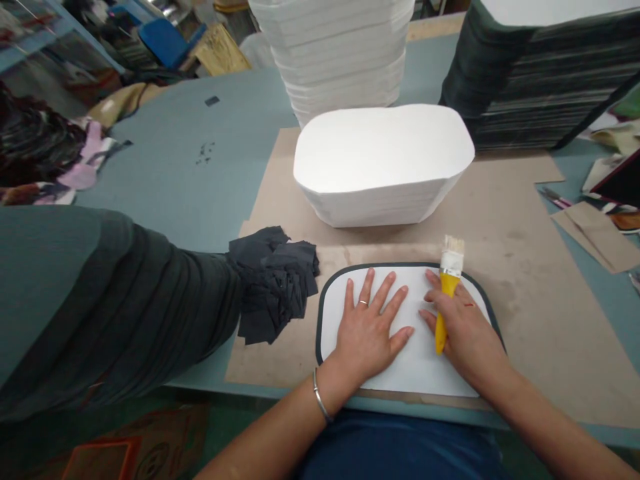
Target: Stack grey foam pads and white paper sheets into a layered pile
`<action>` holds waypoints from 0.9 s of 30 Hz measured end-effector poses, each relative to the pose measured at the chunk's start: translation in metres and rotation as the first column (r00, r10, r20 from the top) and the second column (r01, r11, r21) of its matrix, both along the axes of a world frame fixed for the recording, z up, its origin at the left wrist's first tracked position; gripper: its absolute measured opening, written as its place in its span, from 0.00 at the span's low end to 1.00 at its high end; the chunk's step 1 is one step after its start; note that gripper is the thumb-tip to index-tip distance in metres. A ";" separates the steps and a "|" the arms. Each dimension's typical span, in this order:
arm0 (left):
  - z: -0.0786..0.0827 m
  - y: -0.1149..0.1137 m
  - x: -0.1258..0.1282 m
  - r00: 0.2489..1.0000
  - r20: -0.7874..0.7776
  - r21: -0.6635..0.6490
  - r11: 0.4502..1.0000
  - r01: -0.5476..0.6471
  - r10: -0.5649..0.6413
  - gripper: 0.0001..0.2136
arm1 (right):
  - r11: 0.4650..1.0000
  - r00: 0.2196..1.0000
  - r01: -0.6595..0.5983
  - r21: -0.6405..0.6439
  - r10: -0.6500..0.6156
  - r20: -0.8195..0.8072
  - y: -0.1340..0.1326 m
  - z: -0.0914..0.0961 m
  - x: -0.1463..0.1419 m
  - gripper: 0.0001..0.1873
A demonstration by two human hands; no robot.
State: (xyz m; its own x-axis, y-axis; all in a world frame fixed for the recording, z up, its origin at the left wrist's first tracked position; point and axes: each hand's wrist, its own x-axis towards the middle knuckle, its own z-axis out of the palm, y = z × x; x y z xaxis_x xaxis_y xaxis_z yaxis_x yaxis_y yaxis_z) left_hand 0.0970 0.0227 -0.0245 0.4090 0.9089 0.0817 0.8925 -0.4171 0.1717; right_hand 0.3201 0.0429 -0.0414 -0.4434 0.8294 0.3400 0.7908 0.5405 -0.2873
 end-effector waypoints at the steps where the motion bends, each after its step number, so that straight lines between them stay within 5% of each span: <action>1: 0.000 0.000 0.000 1.000 0.003 -0.004 1.000 -0.003 0.003 0.32 | 1.000 1.000 -0.017 -0.001 0.017 -0.012 0.003 -0.006 -0.004 0.08; 5: -0.003 0.000 0.003 1.000 0.012 -0.001 1.000 -0.020 0.020 0.34 | 0.999 0.997 -0.046 0.009 0.046 -0.069 0.004 -0.020 -0.006 0.08; 8: -0.003 0.001 0.004 0.999 0.016 0.008 0.999 -0.036 0.036 0.34 | 1.000 0.992 -0.016 -0.024 0.013 -0.124 -0.002 -0.012 -0.004 0.10; 13: 0.013 -0.003 -0.005 0.996 0.070 0.038 0.998 -0.051 0.048 0.30 | 0.999 0.975 -0.032 -0.040 0.022 -0.220 -0.002 0.043 0.012 0.20; 18: 0.022 -0.015 -0.019 0.977 0.136 0.033 0.985 -0.172 0.166 0.16 | 0.990 0.916 0.042 -0.137 -0.093 -0.390 0.029 0.091 0.013 0.15; 22: 0.018 -0.018 -0.019 0.972 0.143 0.019 0.981 -0.191 0.186 0.15 | 0.932 0.869 0.000 -0.364 -0.180 -0.461 0.048 0.090 -0.027 0.18; 27: 0.023 -0.019 -0.017 0.972 0.133 0.000 0.980 -0.197 0.195 0.15 | 0.949 0.938 0.053 -0.311 -0.154 -0.311 0.052 0.075 -0.030 0.22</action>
State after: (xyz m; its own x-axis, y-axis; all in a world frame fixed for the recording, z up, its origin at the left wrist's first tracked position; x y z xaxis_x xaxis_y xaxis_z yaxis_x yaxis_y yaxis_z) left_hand 0.0802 0.0038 -0.0016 0.2078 0.9687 0.1354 0.9271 -0.2392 0.2885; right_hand 0.2897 0.0946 0.0331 -0.2553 0.9489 0.1855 0.6713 0.3121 -0.6723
